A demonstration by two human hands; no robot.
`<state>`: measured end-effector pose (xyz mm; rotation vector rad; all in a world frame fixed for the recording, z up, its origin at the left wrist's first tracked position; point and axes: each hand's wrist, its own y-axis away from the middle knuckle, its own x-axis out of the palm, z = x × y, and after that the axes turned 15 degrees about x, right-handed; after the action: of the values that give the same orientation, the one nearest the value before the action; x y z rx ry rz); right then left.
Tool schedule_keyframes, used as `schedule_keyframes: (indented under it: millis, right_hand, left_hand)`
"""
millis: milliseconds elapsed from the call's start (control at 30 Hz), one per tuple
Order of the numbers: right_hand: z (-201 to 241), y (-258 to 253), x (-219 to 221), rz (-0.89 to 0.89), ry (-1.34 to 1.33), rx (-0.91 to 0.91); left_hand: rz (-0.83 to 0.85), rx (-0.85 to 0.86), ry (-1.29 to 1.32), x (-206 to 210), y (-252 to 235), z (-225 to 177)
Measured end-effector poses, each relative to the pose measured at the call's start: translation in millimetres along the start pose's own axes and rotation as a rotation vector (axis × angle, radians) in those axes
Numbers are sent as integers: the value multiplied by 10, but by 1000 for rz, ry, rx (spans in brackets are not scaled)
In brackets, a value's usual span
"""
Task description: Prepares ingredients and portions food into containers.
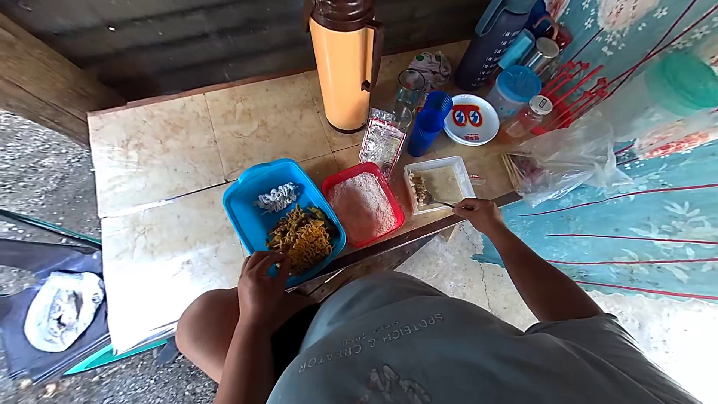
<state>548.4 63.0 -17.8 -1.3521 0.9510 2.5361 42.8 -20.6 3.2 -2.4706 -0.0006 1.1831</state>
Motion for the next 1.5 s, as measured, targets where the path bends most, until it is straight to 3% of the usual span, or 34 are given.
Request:
schedule_keyframes:
  millis: [167,300,367,433,533,833,967,1100,1167,1400,1500]
  right_hand:
    - [18,32,-28,12,21,13]
    - [75,68,-64,-12,103,10]
    - [89,85,-85,-17,131,8]
    - [91,77,-86,-7,137,14]
    - [91,52,-70,4,147,30]
    - [38,39,-53,28,11,34]
    - [255,288,-222,-26,0,-49]
    - [615,634,-156,-218,221,-372]
    - [825,714,-4,-230,399,-437]
    - [1053,759,42,-324,658,-520]
    - [1053,738,7,-313,737,-536]
  left_hand:
    - [-49,11,-77,-34,4,-51]
    - [-37,249,-211,50,-116,-413]
    - [131,393,-183,250,-297,-747]
    - [432,483,-224,553,-538,-997]
    - [888,472,-366,1036,-872,-1036]
    - [1144,534,-331,1294,-1005,-1283]
    - [1100,578,-295,1360,-985,-1315]
    - [1069,526,-250,1336,-971,-1267]
    - [1017,477,-231,1245,-951,-1229]
    - [297,427,-75,445,-516,-775]
    - [142,284,-150,-100,-350,-372]
